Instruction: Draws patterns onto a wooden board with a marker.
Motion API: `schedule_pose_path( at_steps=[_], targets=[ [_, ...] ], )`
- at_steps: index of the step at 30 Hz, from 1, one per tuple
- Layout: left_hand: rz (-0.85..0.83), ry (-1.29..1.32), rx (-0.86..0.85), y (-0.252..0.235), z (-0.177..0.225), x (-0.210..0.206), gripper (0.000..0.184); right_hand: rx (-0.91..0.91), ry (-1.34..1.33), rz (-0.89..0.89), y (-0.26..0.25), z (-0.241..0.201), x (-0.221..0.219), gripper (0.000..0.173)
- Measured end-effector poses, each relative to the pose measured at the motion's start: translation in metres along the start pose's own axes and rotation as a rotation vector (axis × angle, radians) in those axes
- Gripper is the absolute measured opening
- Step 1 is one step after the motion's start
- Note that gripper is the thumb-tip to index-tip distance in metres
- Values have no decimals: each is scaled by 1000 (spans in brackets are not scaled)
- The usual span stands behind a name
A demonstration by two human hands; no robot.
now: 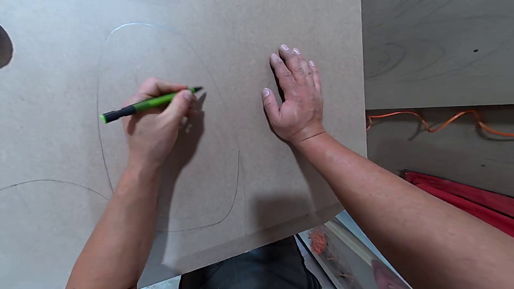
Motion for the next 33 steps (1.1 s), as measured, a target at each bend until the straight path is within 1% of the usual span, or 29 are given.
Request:
schedule_pose_path(
  at_steps=[3,6,8,10,11,13,15,17,20,25,27,30,33],
  targets=[
    [220,203,-66,-7,0,18,10,1,-3,-9,-1,0,1,64],
    [432,192,-102,9,15,63,6,1,0,0,-2,0,1,64],
    [555,115,-61,44,24,99,6,-3,4,3,-2,1,1,64],
    [632,37,20,96,24,134,8,-5,4,-11,-1,0,1,64],
    [660,0,71,124,24,147,7,-6,6,-16,-2,0,1,64],
    [667,-41,184,182,25,158,8,-3,17,-17,-3,0,1,65],
    [649,-47,267,232,32,157,11,-1,34,-16,-3,1,1,65],
    [638,-31,315,276,46,152,14,4,46,-14,-1,0,1,64],
    [642,11,320,330,72,144,21,4,70,-19,-3,-2,2,64],
    [745,-13,318,414,124,134,28,5,90,-35,1,-7,6,66],
    [819,-13,303,445,134,124,30,14,90,-78,-1,-8,8,68],
    [918,-10,316,486,146,101,30,54,69,-208,9,-8,20,75],
    [961,11,349,509,149,75,26,113,34,-286,38,2,37,80]
  ],
)
Point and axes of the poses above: each hand's wrist, its own y-axis away from the middle knuckle, its own x-axis out of the back of the hand, z = x × y, the point moved 3 cm from there along -y, towards the middle knuckle, and after that the axes turned 11 degrees about z, right-handed, at the moved point
